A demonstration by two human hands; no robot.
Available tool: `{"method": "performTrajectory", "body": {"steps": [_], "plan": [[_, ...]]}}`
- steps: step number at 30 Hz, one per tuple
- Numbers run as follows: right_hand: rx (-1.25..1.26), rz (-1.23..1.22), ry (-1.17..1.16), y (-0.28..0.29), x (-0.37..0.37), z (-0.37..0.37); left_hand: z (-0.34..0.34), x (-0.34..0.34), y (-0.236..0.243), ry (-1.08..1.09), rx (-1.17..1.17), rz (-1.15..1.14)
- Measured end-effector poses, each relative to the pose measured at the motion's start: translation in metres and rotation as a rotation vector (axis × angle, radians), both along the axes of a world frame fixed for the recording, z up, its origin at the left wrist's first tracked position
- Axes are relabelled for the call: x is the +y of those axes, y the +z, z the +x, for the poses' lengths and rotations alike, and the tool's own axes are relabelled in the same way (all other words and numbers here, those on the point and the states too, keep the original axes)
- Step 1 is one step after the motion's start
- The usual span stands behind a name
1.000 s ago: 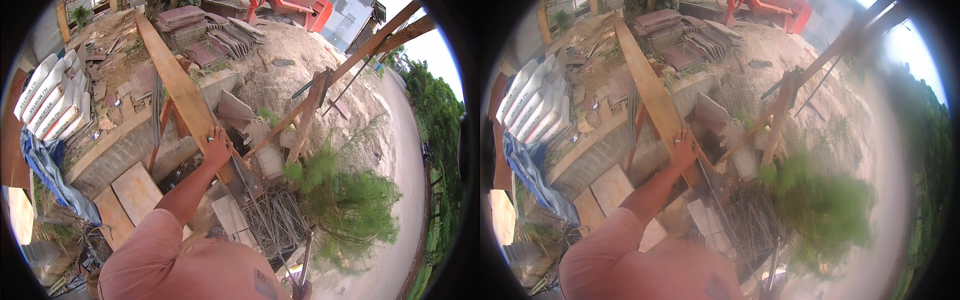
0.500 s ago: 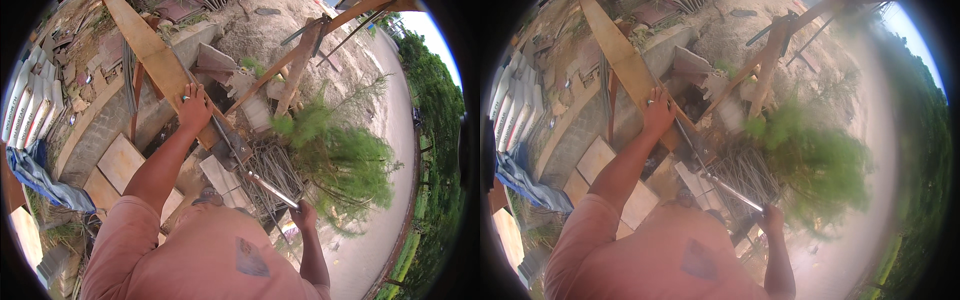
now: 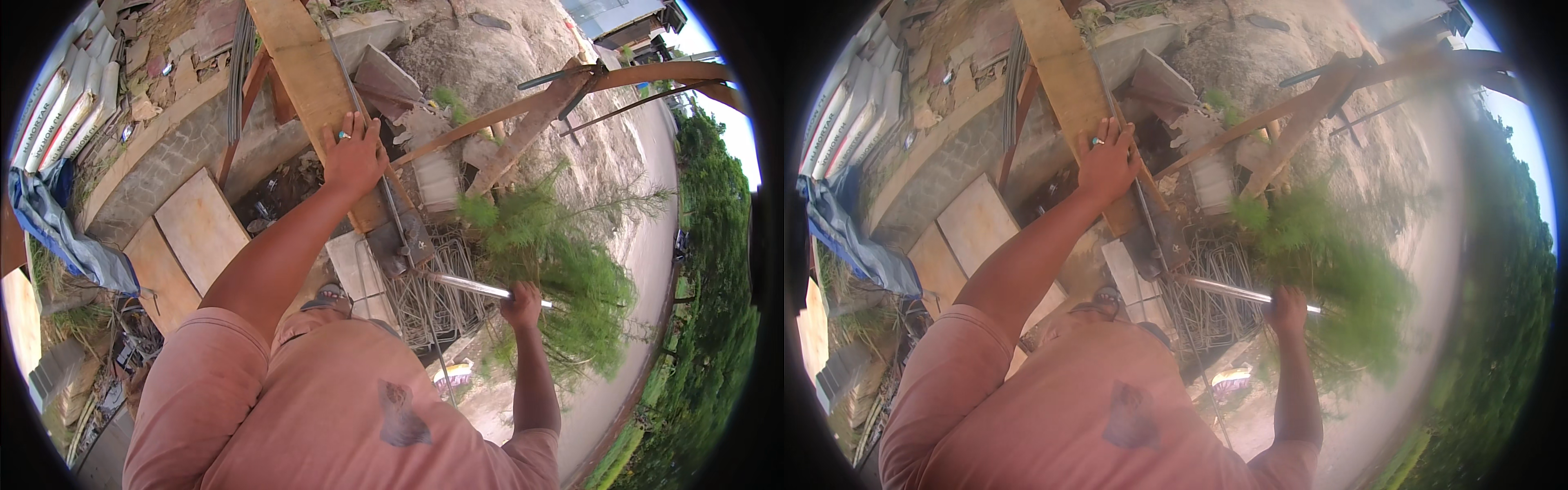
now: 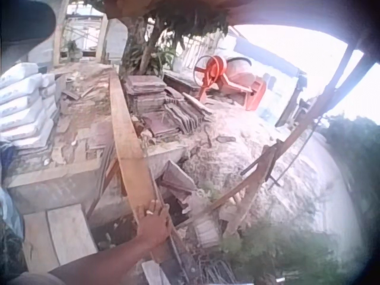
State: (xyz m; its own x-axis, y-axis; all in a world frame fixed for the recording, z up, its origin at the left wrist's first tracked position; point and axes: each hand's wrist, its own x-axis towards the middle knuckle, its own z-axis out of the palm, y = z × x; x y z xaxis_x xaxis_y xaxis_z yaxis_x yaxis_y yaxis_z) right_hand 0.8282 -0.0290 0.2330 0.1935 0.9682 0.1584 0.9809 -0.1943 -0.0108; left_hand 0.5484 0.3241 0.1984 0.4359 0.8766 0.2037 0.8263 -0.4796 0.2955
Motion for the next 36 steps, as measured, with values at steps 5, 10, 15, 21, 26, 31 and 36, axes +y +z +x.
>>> {"method": "performTrajectory", "body": {"steps": [5,10,15,21,26,31,36], "plan": [[-0.104,-0.026,0.09,-0.001,0.036,0.025,0.0,0.0,0.001,0.0,0.011,0.007],[-0.06,-0.186,0.073,0.009,0.077,0.038,0.001,0.0,-0.002,0.001,0.02,0.019],[-0.028,-0.264,0.046,0.013,0.093,0.038,-0.001,0.0,0.0,0.005,0.012,0.023],[0.011,-0.186,0.079,-0.013,0.07,0.045,0.002,0.001,-0.002,0.014,0.01,0.0],[-0.001,-0.109,0.071,-0.013,0.068,0.036,0.002,0.002,-0.003,0.02,0.019,0.002],[-0.076,-0.075,0.044,-0.001,0.071,0.025,0.001,0.001,-0.003,0.031,0.045,-0.009],[-0.046,-0.109,0.03,-0.001,0.073,0.03,0.003,0.002,-0.003,0.014,0.024,-0.018]]}}
